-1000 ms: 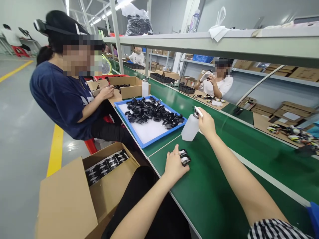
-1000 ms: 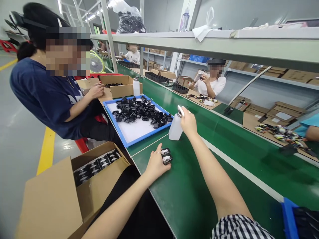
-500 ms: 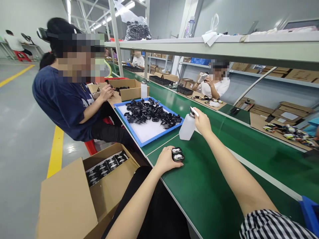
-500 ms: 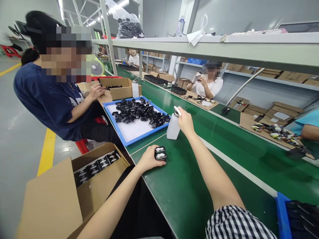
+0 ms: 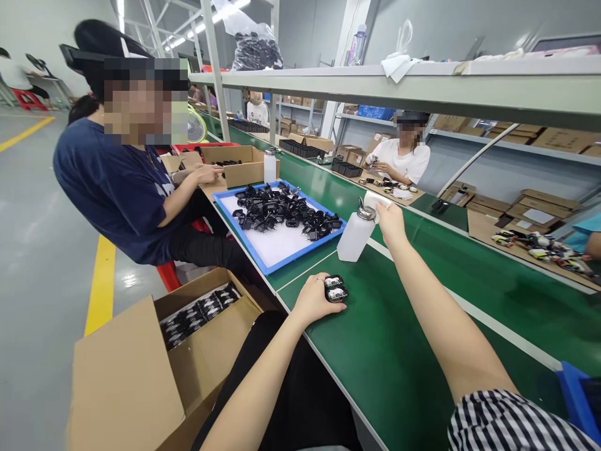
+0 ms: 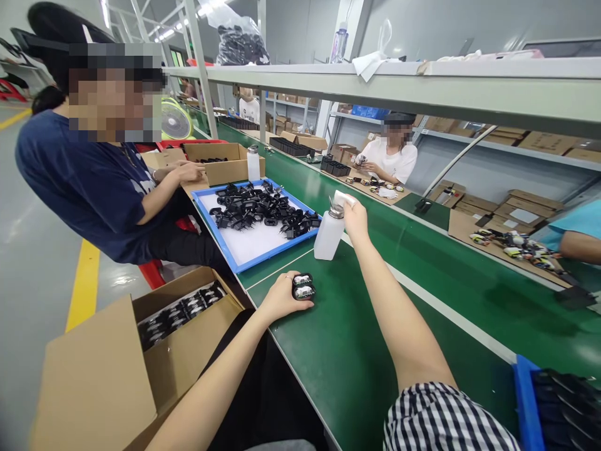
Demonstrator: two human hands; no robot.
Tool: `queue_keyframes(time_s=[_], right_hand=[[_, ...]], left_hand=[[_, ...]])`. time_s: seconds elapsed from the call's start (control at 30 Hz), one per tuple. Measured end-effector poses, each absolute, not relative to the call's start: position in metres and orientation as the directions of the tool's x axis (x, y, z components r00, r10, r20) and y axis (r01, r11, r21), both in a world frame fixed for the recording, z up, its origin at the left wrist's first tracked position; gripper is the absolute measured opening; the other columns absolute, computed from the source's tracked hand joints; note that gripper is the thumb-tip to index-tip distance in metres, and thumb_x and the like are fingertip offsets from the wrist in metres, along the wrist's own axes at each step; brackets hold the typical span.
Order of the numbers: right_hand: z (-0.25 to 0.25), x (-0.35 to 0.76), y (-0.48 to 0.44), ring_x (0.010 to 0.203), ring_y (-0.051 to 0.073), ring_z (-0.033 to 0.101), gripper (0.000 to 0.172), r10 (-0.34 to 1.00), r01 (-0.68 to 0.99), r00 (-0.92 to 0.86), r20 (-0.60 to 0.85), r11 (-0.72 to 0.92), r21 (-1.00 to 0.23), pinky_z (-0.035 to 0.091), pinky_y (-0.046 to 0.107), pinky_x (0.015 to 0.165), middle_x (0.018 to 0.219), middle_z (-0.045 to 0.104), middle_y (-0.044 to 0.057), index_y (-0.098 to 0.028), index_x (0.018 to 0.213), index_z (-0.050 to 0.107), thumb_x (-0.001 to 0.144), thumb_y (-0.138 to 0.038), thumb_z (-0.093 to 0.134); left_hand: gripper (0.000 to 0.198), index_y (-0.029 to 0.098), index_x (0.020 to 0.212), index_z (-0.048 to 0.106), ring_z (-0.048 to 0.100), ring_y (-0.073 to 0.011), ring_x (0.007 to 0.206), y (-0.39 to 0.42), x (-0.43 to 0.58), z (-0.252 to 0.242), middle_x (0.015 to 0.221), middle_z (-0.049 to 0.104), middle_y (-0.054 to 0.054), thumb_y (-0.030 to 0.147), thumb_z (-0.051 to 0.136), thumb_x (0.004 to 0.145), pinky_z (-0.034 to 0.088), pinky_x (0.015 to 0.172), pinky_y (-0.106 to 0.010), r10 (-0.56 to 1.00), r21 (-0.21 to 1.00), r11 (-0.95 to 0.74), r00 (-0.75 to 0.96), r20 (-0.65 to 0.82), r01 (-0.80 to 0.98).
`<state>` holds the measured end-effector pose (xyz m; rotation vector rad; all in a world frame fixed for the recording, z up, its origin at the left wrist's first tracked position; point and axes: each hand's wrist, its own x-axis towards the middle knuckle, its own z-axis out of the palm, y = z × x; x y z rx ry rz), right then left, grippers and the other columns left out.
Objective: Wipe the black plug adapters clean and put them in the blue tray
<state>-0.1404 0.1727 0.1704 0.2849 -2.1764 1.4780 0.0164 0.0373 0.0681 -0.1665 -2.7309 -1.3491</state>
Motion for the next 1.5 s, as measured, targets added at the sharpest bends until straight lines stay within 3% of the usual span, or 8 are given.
queue_keyframes(time_s=[0.13, 0.23, 1.5], right_hand=[[0.166, -0.128, 0.171, 0.090, 0.022, 0.050, 0.032, -0.090, -0.527, -0.770, 0.632, 0.648, -0.550, 0.038, 0.038, 0.077, 0.099, 0.055, 0.007, -0.016, 0.098, 0.051, 0.070, -0.018, 0.035], [0.163, -0.122, 0.171, 0.090, 0.022, 0.050, 0.035, -0.146, -0.535, -0.750, 0.645, 0.706, -0.463, 0.039, 0.038, 0.076, 0.101, 0.054, 0.007, -0.017, 0.103, 0.048, 0.072, -0.018, 0.031], [0.159, -0.120, 0.174, 0.091, 0.022, 0.049, 0.035, -0.168, -0.545, -0.732, 0.661, 0.726, -0.419, 0.039, 0.037, 0.076, 0.103, 0.053, 0.005, -0.019, 0.105, 0.047, 0.073, -0.020, 0.032]], left_hand=[[0.057, 0.017, 0.097, 0.042, 0.041, -0.0188, 0.094, 0.037, 0.016, 0.068, 0.098, 0.047, -0.004, 0.040, 0.061, 0.048, 0.036, 0.080, -0.029, 0.063, 0.781, 0.608, -0.989, 0.134, 0.145], [0.057, 0.017, 0.097, 0.042, 0.041, -0.0187, 0.094, 0.037, 0.017, 0.069, 0.097, 0.047, -0.004, 0.040, 0.061, 0.049, 0.036, 0.080, -0.028, 0.068, 0.776, 0.612, -0.988, 0.137, 0.149], [0.057, 0.017, 0.098, 0.041, 0.043, -0.0192, 0.092, 0.037, 0.018, 0.073, 0.094, 0.047, -0.005, 0.041, 0.061, 0.050, 0.037, 0.077, -0.028, 0.074, 0.759, 0.636, -0.990, 0.116, 0.137]])
